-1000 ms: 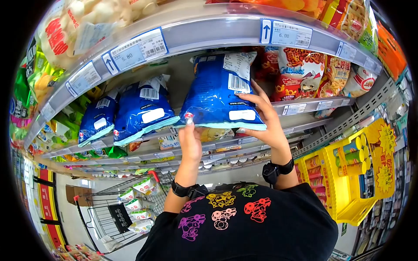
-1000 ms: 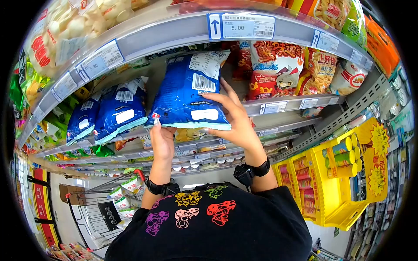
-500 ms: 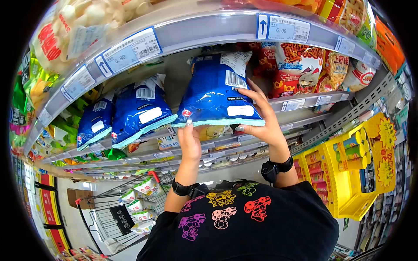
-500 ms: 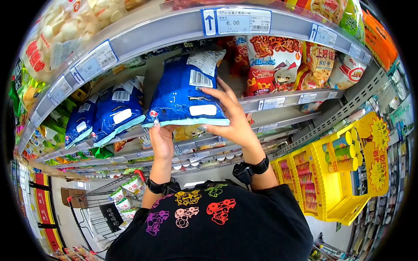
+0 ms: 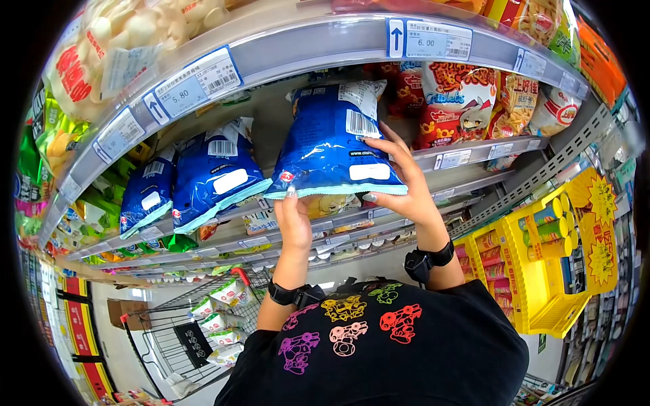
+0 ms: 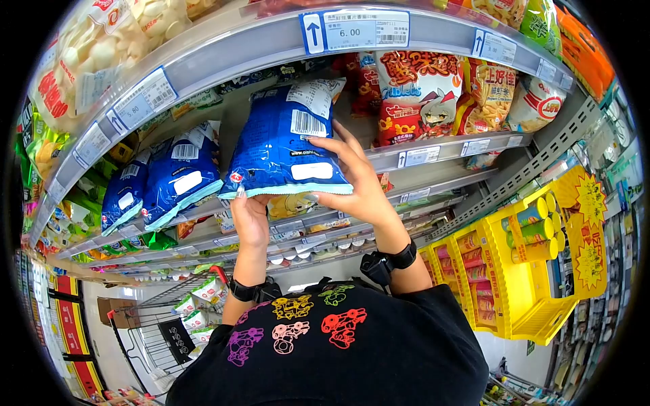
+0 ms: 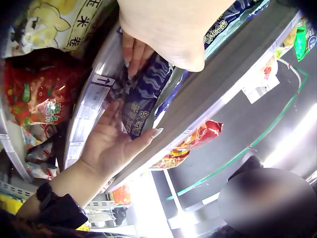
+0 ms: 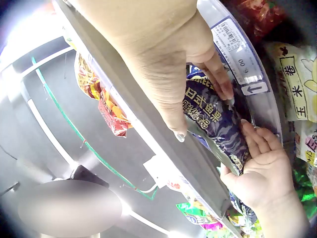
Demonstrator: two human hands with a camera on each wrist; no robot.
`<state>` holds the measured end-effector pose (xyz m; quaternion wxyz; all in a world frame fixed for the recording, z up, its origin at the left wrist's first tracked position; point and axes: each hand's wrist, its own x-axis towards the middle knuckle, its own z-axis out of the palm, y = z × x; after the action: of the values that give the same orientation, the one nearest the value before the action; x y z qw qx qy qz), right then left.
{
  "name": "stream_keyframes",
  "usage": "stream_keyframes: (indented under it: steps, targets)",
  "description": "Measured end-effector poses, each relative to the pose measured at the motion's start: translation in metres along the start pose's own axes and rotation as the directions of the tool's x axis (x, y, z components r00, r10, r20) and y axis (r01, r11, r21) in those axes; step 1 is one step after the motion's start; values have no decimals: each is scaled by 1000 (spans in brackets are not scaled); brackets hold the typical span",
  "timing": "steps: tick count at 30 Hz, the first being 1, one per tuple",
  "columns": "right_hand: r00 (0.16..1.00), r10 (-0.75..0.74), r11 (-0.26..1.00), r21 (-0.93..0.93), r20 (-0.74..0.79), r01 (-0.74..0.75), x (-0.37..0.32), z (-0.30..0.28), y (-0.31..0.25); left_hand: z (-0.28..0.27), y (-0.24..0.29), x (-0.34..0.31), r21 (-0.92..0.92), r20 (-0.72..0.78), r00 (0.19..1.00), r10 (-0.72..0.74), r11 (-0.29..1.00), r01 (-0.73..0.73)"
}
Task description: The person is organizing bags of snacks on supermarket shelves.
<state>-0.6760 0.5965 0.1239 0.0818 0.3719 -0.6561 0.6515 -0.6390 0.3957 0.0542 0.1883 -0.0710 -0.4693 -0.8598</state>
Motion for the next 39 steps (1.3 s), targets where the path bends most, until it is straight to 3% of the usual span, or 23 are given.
stream_keyframes:
  steps: [7,10,13,16,19,31,34,39]
  targets:
    - [1000,5,1000,-2,-15,-5,-1,1,2,2,3,0,-8,15,1000,4,1000,-4]
    - [1000,11,1000,16,-20,-11,-1,2,2,12,5,0,102,-82,996,29,995,-20]
    - [1000,7,1000,9,-23,-7,-2,2,1,14,4,-1,96,-100,994,39,995,-30]
    - [1000,9,1000,7,-23,-9,-3,2,1,16,6,-2,96,-85,995,48,995,-40]
    - [1000,1,1000,-2,-19,-1,-2,2,0,4,6,-1,68,47,999,14,998,-17]
    - [1000,-15,999,49,-16,16,-4,1,4,5,6,0,94,44,999,16,995,-20]
    - [1000,-13,998,57,-13,13,-4,2,2,13,6,-1,130,-70,997,33,991,-24]
    - [1000,-4,999,53,-18,5,-4,2,5,10,3,0,148,-23,999,24,989,-20]
